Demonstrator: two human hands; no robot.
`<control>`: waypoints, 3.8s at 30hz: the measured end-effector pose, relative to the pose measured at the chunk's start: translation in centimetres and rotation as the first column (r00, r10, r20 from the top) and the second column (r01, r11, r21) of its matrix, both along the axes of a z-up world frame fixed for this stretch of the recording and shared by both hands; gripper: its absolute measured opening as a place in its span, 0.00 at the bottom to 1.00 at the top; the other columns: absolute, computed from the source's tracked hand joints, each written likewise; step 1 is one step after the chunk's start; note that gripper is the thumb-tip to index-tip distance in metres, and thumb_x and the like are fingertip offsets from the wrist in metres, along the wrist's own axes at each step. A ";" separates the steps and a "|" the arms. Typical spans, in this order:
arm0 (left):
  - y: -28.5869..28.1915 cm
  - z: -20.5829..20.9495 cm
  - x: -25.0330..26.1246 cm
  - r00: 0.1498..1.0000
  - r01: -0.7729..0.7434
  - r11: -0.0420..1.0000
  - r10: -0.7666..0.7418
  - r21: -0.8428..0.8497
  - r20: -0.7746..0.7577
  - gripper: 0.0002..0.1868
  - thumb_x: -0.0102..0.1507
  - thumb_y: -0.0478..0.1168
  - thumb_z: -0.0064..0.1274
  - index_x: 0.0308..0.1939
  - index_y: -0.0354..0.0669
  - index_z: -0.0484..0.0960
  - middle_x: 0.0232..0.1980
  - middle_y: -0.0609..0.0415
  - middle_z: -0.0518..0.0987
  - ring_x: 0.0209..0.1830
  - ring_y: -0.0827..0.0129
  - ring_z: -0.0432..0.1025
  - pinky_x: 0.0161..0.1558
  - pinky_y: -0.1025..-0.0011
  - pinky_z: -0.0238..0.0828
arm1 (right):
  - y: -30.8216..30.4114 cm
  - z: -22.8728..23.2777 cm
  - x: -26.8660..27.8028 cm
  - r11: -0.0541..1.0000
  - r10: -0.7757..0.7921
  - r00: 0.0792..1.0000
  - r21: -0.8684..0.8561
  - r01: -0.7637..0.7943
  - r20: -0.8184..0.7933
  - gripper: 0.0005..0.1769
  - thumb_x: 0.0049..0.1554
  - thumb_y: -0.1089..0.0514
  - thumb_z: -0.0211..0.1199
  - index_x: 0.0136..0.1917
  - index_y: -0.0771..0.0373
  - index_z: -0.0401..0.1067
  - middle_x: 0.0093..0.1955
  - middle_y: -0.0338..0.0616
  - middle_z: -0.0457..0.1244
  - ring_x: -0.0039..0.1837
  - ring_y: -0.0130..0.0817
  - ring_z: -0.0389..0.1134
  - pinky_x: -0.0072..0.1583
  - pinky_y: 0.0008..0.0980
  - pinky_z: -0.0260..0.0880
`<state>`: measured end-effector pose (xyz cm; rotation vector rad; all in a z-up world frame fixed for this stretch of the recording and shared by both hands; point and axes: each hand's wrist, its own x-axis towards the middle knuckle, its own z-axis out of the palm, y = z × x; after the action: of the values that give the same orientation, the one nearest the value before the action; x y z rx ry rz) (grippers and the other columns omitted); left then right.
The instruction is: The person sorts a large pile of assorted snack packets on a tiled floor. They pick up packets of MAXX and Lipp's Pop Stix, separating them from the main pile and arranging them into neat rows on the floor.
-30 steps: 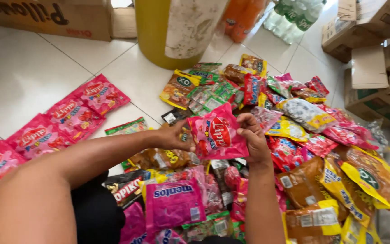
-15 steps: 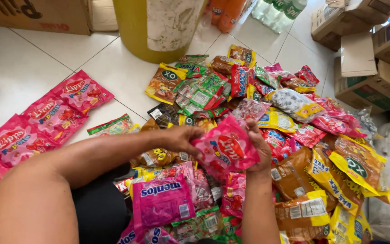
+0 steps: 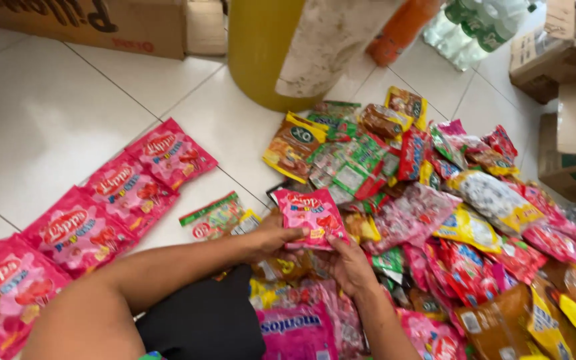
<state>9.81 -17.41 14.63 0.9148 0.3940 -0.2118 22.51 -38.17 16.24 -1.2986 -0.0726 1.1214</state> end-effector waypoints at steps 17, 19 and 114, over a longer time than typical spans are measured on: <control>18.1 -12.3 1.0 0.712 -0.681 0.731 0.676 0.049 -0.193 0.32 0.61 0.42 0.57 0.67 0.51 0.61 0.53 0.55 0.78 0.47 0.67 0.72 0.43 0.65 0.71 | 32.0 -10.2 7.2 0.912 0.313 0.939 -0.321 -0.256 0.141 0.24 0.56 0.58 0.67 0.65 0.49 0.69 0.53 0.29 0.67 0.50 0.24 0.65 0.49 0.33 0.64; 19.7 -12.1 1.3 0.643 -0.755 0.652 0.757 0.072 -0.115 0.42 0.59 0.42 0.57 0.73 0.51 0.52 0.60 0.54 0.74 0.51 0.66 0.71 0.43 0.63 0.72 | 34.7 -10.7 7.0 0.927 0.295 0.953 -0.264 -0.267 0.073 0.22 0.56 0.58 0.67 0.63 0.49 0.68 0.53 0.30 0.67 0.51 0.25 0.66 0.49 0.35 0.65; -0.2 3.2 3.7 0.684 0.114 0.308 -0.714 0.944 0.150 0.37 0.61 0.50 0.59 0.72 0.48 0.64 0.72 0.42 0.65 0.72 0.47 0.62 0.68 0.56 0.61 | -6.5 6.4 6.7 0.603 0.797 -0.336 -0.621 0.501 0.502 0.06 0.52 0.63 0.60 0.44 0.56 0.71 0.44 0.41 0.66 0.52 0.38 0.70 0.56 0.45 0.65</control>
<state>13.53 -17.59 17.78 2.1338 -0.4339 -0.2251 29.16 -44.69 22.65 -2.9431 -1.4483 -0.4079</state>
